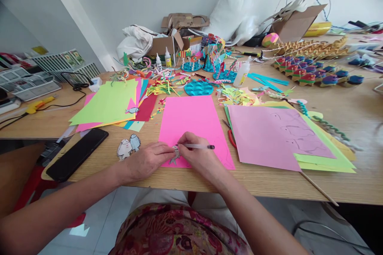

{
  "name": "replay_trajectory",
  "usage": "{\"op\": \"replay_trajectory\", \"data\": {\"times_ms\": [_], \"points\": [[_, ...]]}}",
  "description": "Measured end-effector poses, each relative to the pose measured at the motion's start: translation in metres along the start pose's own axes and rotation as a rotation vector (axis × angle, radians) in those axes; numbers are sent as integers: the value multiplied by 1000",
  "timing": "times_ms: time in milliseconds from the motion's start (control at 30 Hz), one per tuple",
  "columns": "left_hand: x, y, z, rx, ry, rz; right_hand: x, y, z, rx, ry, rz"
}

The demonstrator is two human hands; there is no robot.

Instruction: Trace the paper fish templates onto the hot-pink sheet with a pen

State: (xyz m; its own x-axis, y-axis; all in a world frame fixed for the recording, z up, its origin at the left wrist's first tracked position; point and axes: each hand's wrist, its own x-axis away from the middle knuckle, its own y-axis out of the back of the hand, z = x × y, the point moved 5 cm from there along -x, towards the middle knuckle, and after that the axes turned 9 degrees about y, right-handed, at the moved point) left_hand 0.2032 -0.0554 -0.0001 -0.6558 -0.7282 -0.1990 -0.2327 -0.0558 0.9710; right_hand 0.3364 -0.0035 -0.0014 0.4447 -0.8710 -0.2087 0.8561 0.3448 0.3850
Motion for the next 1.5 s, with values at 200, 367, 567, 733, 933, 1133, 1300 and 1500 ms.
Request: {"op": "replay_trajectory", "data": {"times_ms": [200,367,567,733,933,1133,1300,1500], "points": [[5,-2,-7,-11,18,-25,-14,-9,-6,-102,-43,41],[8,0,-8,-52,125,11,-14,-12,-6,-106,-35,74],[9,3,-10,-130,247,47,-12,-14,-3,-104,-18,106],[8,3,-10,-128,265,63,-12,-18,-4,-92,0,131],[9,3,-9,-130,274,75,-11,-19,-3,-85,-5,158],[9,4,-10,-132,281,76,-11,-20,0,-85,-5,175],[8,4,-10,-131,281,81,-10,-21,0,-85,-10,182],[8,3,-11,-148,292,73,-9,-21,-1,-72,-8,191]]}}
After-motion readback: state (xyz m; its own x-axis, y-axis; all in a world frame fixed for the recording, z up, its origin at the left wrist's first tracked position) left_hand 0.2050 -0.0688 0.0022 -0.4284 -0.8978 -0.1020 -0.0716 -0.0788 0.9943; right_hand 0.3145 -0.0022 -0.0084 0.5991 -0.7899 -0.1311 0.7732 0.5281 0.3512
